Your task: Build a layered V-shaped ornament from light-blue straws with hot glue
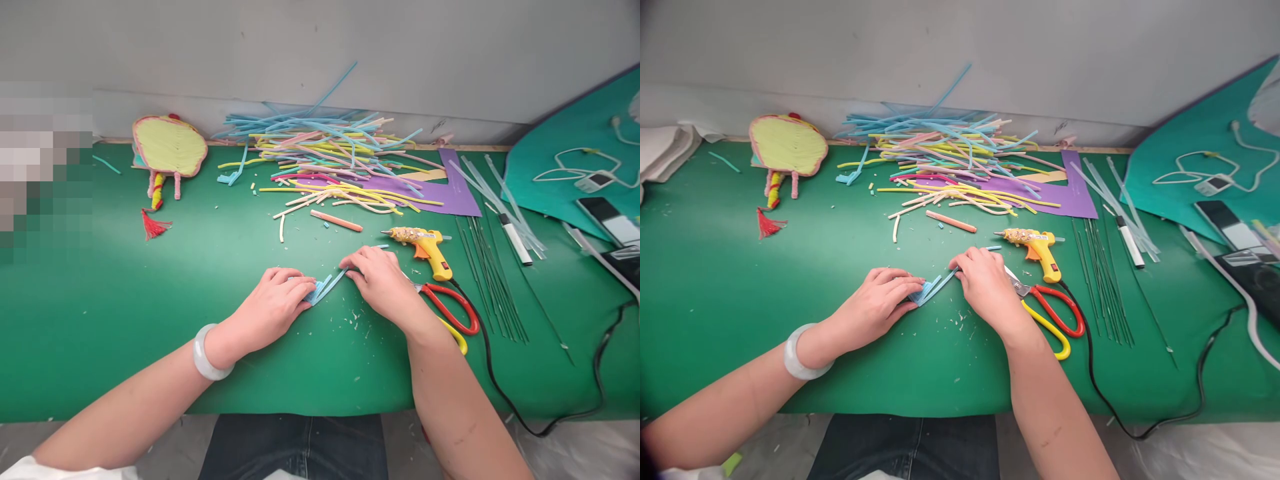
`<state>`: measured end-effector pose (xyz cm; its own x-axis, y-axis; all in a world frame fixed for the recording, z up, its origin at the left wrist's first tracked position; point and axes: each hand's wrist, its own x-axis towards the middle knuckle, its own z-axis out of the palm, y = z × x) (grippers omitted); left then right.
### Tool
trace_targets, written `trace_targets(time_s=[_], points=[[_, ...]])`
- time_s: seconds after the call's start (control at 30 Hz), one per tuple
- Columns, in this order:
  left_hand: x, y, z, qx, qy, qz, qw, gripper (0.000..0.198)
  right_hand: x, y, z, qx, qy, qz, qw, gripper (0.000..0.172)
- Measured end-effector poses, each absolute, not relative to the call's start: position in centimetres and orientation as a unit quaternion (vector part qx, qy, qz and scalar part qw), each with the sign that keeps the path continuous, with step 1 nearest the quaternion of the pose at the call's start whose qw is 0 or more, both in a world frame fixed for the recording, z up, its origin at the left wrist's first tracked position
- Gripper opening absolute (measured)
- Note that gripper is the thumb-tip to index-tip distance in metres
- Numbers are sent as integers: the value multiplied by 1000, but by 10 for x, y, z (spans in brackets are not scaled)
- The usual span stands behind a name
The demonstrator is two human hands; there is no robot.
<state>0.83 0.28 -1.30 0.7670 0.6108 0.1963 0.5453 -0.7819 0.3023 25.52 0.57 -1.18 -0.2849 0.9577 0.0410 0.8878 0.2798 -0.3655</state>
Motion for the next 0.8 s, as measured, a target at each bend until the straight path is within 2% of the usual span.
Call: trace_targets(time_s=[0.8], points=[[10,2,-13,939,305,132,85,21,245,10,-19,-595,-779,131,148,17]])
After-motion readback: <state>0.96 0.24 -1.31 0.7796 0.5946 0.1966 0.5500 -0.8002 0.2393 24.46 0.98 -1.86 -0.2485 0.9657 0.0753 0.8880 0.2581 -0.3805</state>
